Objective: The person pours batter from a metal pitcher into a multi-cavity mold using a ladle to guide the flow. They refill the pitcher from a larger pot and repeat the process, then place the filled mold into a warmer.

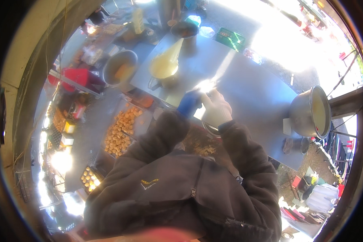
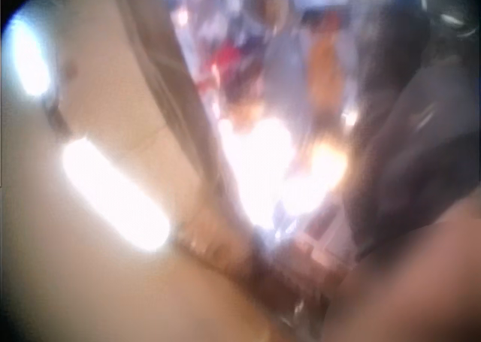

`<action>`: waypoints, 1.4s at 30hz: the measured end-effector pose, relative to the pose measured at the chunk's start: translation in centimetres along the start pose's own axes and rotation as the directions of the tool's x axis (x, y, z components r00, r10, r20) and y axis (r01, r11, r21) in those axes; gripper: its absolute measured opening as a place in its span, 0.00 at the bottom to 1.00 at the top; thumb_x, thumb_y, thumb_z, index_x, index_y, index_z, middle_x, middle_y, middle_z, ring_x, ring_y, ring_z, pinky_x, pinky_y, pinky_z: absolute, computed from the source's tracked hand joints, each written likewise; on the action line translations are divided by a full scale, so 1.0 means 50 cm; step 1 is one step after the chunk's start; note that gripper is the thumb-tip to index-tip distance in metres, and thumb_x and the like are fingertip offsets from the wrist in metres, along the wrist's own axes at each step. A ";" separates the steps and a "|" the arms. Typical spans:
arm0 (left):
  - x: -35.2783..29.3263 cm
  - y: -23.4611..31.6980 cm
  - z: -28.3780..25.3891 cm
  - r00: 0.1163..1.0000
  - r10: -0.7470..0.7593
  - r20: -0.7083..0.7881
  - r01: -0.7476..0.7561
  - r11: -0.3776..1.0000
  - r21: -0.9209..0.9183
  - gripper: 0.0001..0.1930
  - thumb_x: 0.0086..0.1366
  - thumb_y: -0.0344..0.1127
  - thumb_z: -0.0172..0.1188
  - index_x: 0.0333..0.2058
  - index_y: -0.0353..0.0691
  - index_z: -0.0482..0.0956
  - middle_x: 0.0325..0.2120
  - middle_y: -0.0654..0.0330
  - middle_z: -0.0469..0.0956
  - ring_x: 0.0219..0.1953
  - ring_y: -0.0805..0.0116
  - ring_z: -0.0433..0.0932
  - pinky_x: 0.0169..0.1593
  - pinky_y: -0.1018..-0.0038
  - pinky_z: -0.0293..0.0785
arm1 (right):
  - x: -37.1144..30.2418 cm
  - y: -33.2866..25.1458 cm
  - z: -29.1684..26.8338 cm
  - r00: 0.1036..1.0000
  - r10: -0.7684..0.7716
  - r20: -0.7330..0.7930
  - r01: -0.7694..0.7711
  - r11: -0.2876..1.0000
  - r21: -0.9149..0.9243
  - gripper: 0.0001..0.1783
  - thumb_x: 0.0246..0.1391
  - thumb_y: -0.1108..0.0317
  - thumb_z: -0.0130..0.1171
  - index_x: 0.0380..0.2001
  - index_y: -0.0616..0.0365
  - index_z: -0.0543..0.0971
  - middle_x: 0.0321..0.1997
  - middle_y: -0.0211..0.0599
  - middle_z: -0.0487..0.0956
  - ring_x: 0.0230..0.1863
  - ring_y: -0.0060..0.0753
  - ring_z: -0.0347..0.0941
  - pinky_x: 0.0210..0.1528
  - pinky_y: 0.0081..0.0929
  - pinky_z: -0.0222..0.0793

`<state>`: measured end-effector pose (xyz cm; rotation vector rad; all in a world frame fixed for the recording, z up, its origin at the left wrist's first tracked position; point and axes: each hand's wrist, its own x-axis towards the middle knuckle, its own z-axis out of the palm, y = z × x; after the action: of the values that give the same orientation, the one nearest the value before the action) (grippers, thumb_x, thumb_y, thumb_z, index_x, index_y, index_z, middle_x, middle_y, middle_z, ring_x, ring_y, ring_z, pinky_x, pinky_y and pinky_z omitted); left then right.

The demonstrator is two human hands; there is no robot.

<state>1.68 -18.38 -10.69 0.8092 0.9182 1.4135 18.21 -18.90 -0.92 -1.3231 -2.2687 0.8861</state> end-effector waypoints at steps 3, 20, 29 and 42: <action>0.123 -0.019 -0.043 0.973 0.204 0.111 -0.228 0.934 0.274 0.25 0.88 0.51 0.54 0.46 0.32 0.88 0.31 0.59 0.85 0.29 0.71 0.78 0.35 0.72 0.77 | 0.019 0.013 -0.003 0.993 -0.093 -0.079 0.102 0.989 0.109 0.31 0.76 0.50 0.60 0.72 0.58 0.77 0.64 0.42 0.84 0.62 0.36 0.82 0.65 0.33 0.76; 0.266 -0.199 0.240 0.923 0.378 -0.066 -0.269 0.760 0.592 0.24 0.81 0.48 0.66 0.33 0.29 0.88 0.20 0.55 0.82 0.26 0.73 0.76 0.33 0.64 0.75 | 0.058 0.205 -0.233 0.913 -0.229 0.338 -0.366 -0.825 0.429 0.17 0.85 0.61 0.51 0.66 0.56 0.76 0.60 0.32 0.79 0.62 0.34 0.75 0.71 0.37 0.71; 0.340 -0.217 0.060 0.975 0.160 -0.155 0.070 0.438 0.896 0.26 0.83 0.54 0.62 0.60 0.33 0.82 0.47 0.45 0.87 0.46 0.53 0.87 0.61 0.61 0.77 | -0.276 0.433 -0.527 0.945 -0.067 0.321 -0.179 0.717 0.674 0.15 0.78 0.72 0.63 0.61 0.68 0.86 0.53 0.45 0.92 0.44 0.30 0.89 0.45 0.26 0.85; 0.081 0.258 0.510 0.182 -0.004 0.983 -0.141 0.990 0.030 0.19 0.67 0.35 0.81 0.54 0.36 0.93 0.48 0.51 0.91 0.39 0.58 0.88 0.43 0.64 0.82 | -0.320 0.185 -0.572 0.575 -0.757 0.310 0.346 0.568 0.747 0.18 0.69 0.56 0.74 0.55 0.52 0.85 0.44 0.35 0.81 0.37 0.43 0.83 0.35 0.36 0.78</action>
<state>18.44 -12.42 12.01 1.5979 -0.1287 0.5612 48.89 -19.96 13.80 0.1147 -2.2321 1.7437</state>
